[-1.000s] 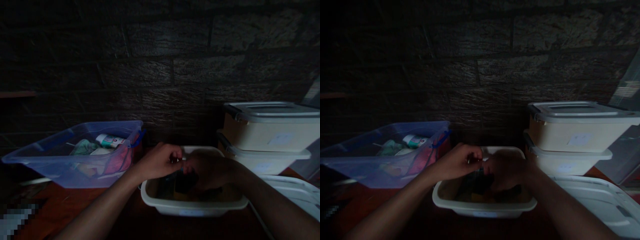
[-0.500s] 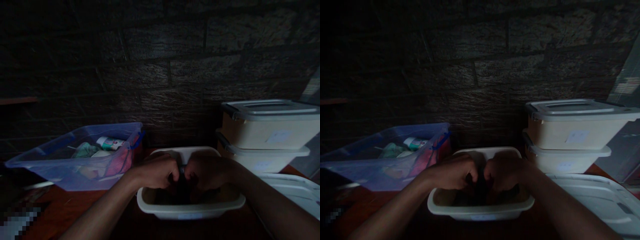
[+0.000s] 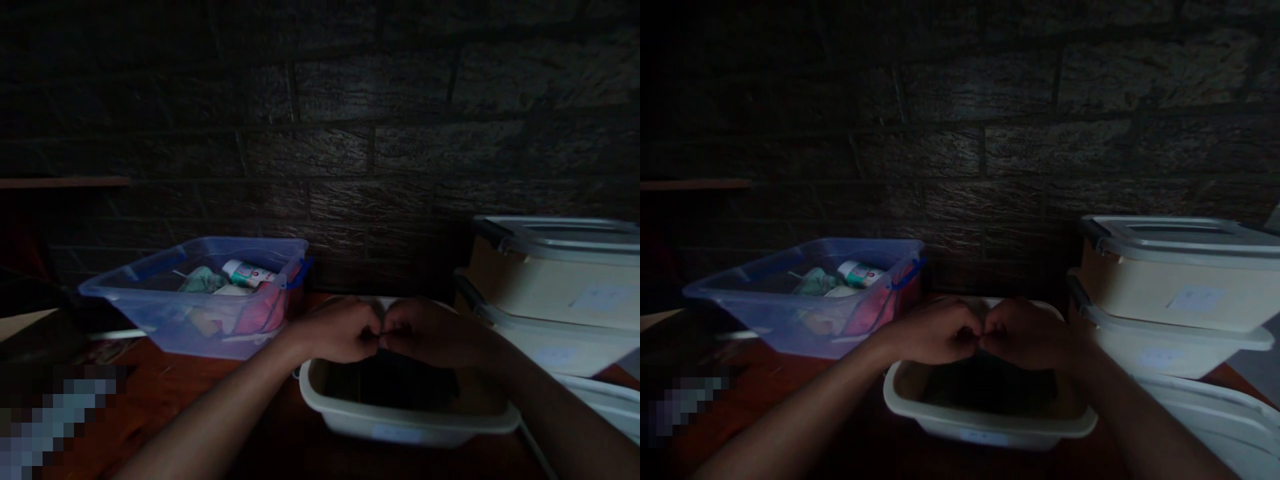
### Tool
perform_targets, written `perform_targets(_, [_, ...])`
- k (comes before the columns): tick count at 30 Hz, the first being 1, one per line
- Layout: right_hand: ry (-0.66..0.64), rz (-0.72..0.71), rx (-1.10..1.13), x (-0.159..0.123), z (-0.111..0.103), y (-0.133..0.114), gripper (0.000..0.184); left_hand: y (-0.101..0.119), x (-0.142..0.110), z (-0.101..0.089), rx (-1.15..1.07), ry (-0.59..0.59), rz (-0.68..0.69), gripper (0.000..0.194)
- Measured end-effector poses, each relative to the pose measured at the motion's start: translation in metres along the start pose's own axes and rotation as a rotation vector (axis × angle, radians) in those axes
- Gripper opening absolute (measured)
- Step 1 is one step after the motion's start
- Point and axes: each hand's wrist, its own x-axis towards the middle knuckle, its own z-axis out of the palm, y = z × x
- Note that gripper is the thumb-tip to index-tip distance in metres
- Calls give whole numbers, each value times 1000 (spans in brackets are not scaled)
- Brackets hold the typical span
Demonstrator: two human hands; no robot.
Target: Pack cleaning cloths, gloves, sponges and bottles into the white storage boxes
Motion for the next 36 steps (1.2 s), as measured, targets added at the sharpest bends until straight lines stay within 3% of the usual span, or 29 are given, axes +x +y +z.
perform_targets(5, [10,16,6,0,1,2,23,-1,-1,3,50,53,-25,13])
perform_targets(23, [26,-28,-14,0,1,4,28,-2,0,4,83,46,-22,13])
perform_targets(36, [91,-102,7,5,0,3,44,-6,2,6,-67,49,17,21])
